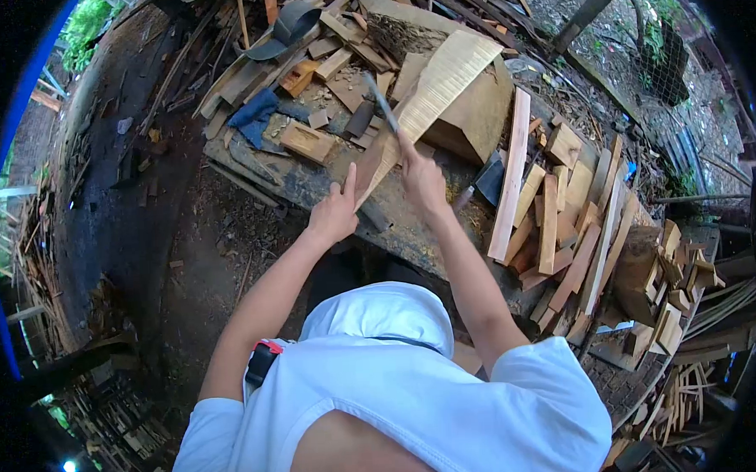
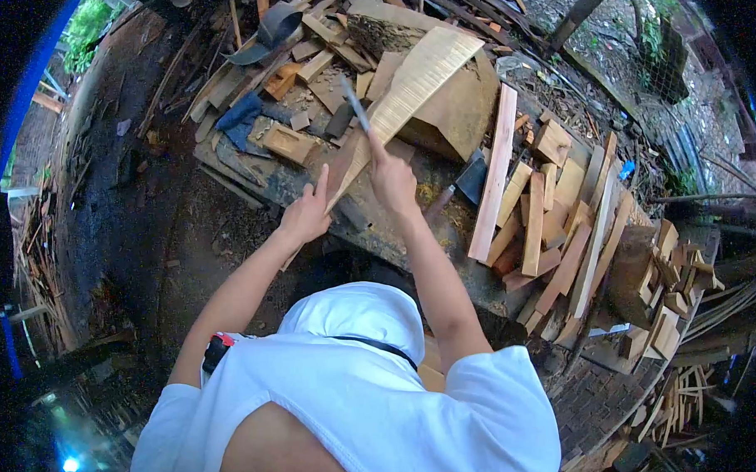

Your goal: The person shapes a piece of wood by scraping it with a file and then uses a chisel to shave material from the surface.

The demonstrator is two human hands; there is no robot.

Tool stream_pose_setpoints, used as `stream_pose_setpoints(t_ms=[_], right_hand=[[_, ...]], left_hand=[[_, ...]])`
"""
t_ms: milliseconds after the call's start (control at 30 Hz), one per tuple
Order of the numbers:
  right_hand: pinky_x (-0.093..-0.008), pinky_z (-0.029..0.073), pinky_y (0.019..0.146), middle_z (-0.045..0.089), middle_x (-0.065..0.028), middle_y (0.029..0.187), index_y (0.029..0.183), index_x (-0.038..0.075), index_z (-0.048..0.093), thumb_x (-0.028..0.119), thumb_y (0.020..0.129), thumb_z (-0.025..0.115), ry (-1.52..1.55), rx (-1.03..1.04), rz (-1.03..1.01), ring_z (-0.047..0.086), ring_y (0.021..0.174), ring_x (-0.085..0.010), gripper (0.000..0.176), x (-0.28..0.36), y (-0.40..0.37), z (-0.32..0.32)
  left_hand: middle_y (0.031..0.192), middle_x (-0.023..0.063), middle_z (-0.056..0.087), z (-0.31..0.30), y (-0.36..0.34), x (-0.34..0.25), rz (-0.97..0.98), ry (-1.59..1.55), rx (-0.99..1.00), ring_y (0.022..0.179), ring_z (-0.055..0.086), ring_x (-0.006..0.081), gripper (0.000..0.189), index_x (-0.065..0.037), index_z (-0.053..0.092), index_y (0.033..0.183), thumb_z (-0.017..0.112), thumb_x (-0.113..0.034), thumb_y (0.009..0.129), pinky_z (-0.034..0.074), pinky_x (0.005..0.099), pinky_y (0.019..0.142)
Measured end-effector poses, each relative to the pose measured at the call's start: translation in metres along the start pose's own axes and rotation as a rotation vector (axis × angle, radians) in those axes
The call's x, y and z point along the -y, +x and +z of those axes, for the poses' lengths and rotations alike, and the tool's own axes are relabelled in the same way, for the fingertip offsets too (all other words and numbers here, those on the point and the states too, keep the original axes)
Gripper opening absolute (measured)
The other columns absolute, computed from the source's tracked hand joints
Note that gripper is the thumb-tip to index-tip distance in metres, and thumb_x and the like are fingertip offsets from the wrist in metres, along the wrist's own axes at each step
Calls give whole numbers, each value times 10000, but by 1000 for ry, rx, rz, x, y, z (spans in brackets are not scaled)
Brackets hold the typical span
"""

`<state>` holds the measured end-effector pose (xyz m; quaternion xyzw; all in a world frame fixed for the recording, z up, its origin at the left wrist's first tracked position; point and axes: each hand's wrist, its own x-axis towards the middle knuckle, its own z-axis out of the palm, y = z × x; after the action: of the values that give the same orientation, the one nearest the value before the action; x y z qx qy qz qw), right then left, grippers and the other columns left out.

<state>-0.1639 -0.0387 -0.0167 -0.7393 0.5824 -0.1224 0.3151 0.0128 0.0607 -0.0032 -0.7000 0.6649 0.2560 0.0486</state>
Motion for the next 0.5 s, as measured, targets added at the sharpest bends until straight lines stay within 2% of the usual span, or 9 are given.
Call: stream_pose_setpoints(t_ms=[100,233,333,400,500], right_hand=[[-559,521,717,663,-286,890,1469,351,357,271,1019,383,-8,-40,111,649,826,-475,457,4,28,-6],[-557,525,716,658,-293,905,1465,356,367,257,1007,417,79,-28,13,650,833,-477,472,3,-11,9],[-563,523,709,655,-299,920,1464,364,371,235,988,449,-22,5,-38,648,846,-479,499,13,-49,10],[-567,523,695,655,-301,889,1461,354,378,216,970,473,-41,-4,-59,648,824,-480,518,9,-37,9],[-568,520,685,661,-273,839,1453,330,386,222,980,442,33,-77,23,639,769,-491,488,7,0,2]], left_hand=[[1122,304,521,-3,2,0,-1,-17,-8,889,640,466,1027,-82,-16,1546,672,-107,784,546,508,771],[1126,303,518,-2,2,1,7,26,0,897,637,472,1026,-86,-18,1547,671,-112,786,545,504,781],[1135,301,515,-2,2,1,-1,11,0,910,636,470,1035,-87,-18,1546,684,-121,787,544,501,789],[1139,300,514,-4,4,2,-3,9,5,915,635,471,1041,-87,-19,1546,692,-128,786,543,501,794],[1143,300,514,-3,1,-2,-5,1,23,922,634,474,1055,-89,-22,1545,708,-140,784,542,503,801]])
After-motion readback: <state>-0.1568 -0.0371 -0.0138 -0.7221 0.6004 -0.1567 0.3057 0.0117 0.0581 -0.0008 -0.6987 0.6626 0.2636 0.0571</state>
